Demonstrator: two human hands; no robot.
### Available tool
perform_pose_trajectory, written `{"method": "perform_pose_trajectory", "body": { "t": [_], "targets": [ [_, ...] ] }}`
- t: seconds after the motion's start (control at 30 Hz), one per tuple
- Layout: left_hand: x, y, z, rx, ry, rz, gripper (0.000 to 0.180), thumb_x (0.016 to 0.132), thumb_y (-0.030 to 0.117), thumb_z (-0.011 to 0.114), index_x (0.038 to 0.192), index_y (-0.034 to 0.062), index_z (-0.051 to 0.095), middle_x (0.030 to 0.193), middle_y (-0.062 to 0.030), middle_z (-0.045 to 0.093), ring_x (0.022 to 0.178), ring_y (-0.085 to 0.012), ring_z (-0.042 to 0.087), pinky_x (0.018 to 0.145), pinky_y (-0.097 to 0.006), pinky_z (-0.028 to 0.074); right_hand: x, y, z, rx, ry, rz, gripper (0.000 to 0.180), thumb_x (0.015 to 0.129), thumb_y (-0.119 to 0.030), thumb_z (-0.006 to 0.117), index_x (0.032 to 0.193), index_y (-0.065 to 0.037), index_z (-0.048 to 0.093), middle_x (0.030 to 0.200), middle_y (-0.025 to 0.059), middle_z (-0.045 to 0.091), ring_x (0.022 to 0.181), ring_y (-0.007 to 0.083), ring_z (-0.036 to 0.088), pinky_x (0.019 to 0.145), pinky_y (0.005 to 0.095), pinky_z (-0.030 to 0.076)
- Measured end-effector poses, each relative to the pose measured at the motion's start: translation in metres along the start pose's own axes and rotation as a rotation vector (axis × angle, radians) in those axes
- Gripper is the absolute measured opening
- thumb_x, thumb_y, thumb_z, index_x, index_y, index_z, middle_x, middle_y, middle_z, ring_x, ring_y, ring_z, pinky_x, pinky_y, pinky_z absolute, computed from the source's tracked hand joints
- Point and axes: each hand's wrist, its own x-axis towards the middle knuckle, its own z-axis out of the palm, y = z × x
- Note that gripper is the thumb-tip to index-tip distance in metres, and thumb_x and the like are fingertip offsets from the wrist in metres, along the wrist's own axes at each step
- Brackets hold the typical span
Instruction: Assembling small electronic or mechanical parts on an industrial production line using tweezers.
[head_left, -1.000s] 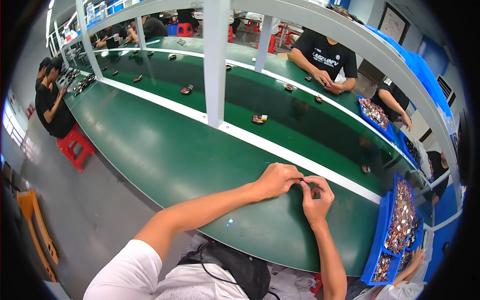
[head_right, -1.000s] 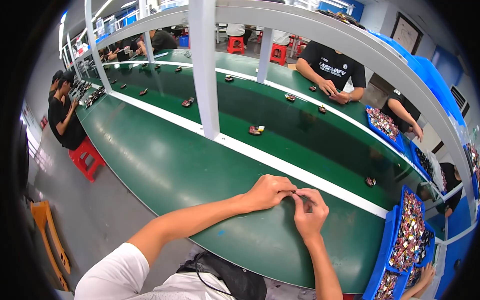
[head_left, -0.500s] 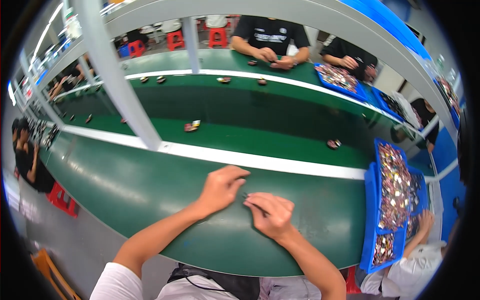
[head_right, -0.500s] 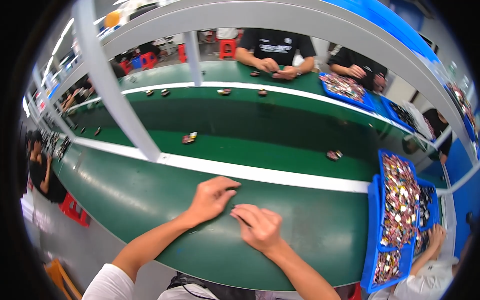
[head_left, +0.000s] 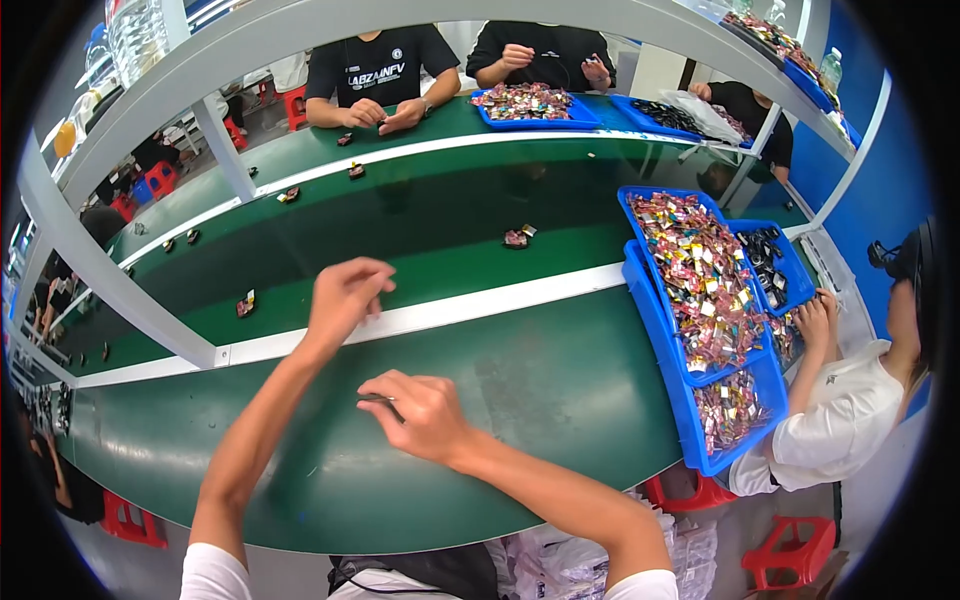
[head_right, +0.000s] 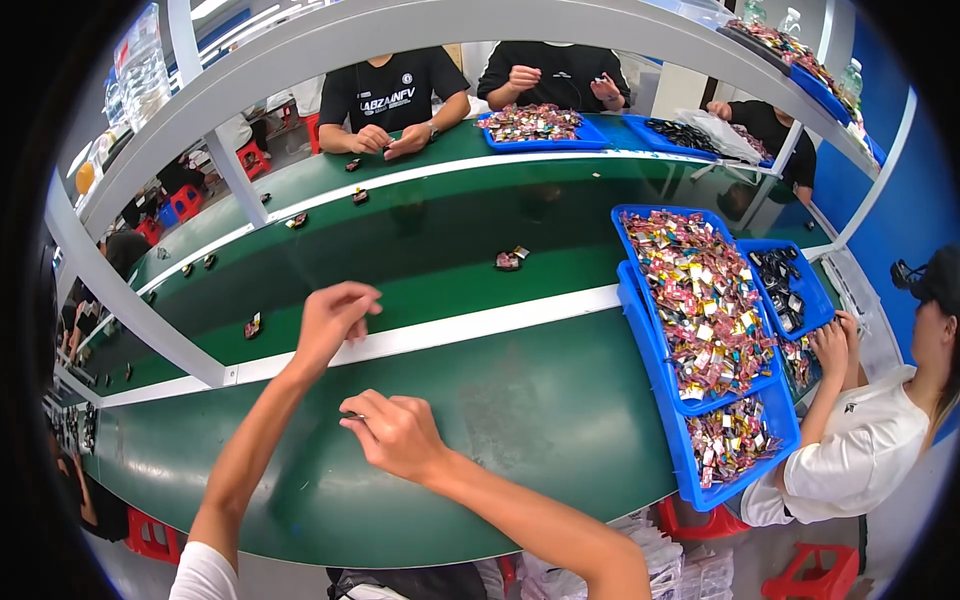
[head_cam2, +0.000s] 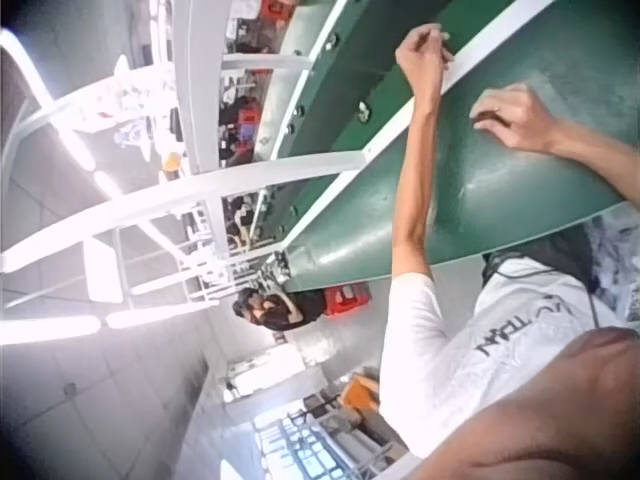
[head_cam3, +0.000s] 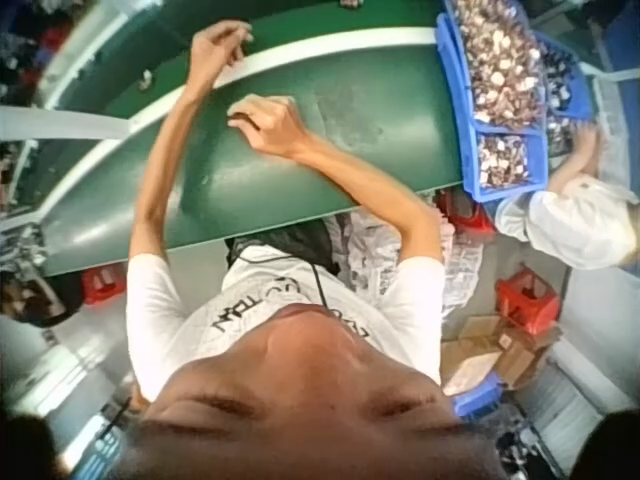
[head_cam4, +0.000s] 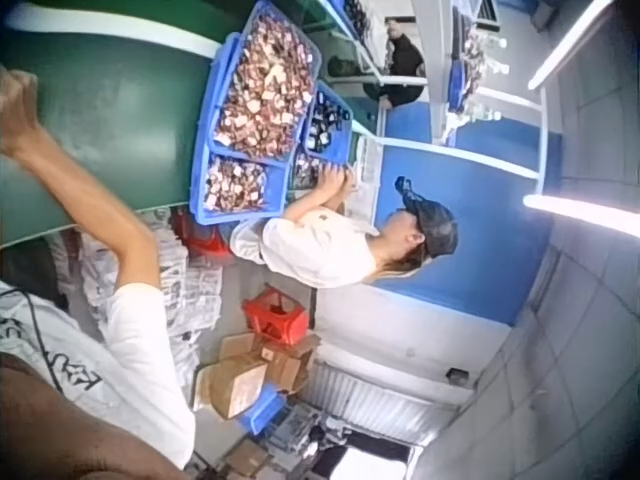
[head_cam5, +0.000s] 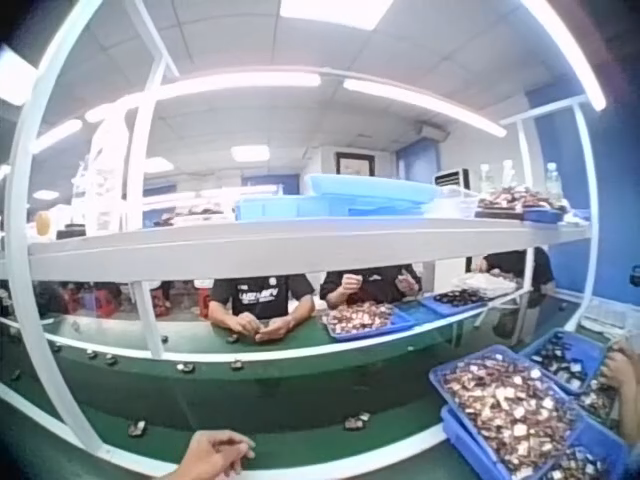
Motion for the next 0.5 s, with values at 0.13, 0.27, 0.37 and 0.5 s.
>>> {"method": "perform_pose_trajectory", "body": {
  "t": [0.13,0.27,0.37,0.5],
  "targets": [
    [0.085,-0.005,0.046,0.173,-0.236,-0.077,0.022,0.096,0.011,0.064,0.109,-0.0061,0.070,0.092,-0.0114,0.073,0.062,-0.0139,0.068,0.049,-0.026,0.053,-0.005,0.001,0.001,-0.005,-0.003,-0.012,0.016,0.081,-0.005,0.077,0.092,-0.005,0.065,0.083,0.0060,0.068,0.057,0.0286,0.065,0.051,0.0358,0.050],
    [0.136,-0.003,0.091,0.256,-0.269,-0.134,0.026,0.095,0.015,0.068,0.109,-0.0065,0.070,0.092,-0.0124,0.071,0.065,-0.0154,0.069,0.054,-0.029,0.061,-0.006,-0.003,0.004,0.030,-0.047,0.000,0.016,0.081,-0.004,0.077,0.092,-0.005,0.065,0.081,0.0063,0.066,0.058,0.0284,0.065,0.052,0.0360,0.050],
    [0.148,0.002,0.125,0.281,-0.269,-0.229,0.030,0.093,0.020,0.071,0.107,-0.0065,0.070,0.091,-0.0130,0.071,0.065,-0.0157,0.069,0.055,-0.030,0.063,-0.007,-0.003,0.003,0.024,-0.062,0.006,0.016,0.081,-0.005,0.077,0.091,-0.005,0.065,0.080,0.0071,0.065,0.058,0.0285,0.063,0.053,0.0368,0.049],
    [0.153,-0.003,0.145,0.449,-0.208,-0.204,0.039,0.088,0.028,0.079,0.101,-0.0068,0.069,0.088,-0.0133,0.070,0.063,-0.0162,0.067,0.054,-0.030,0.062,-0.007,0.000,0.005,0.000,-0.076,0.005,0.018,0.080,-0.005,0.077,0.092,-0.005,0.064,0.078,0.0084,0.063,0.056,0.0300,0.061,0.053,0.0377,0.049]
  ]
}}
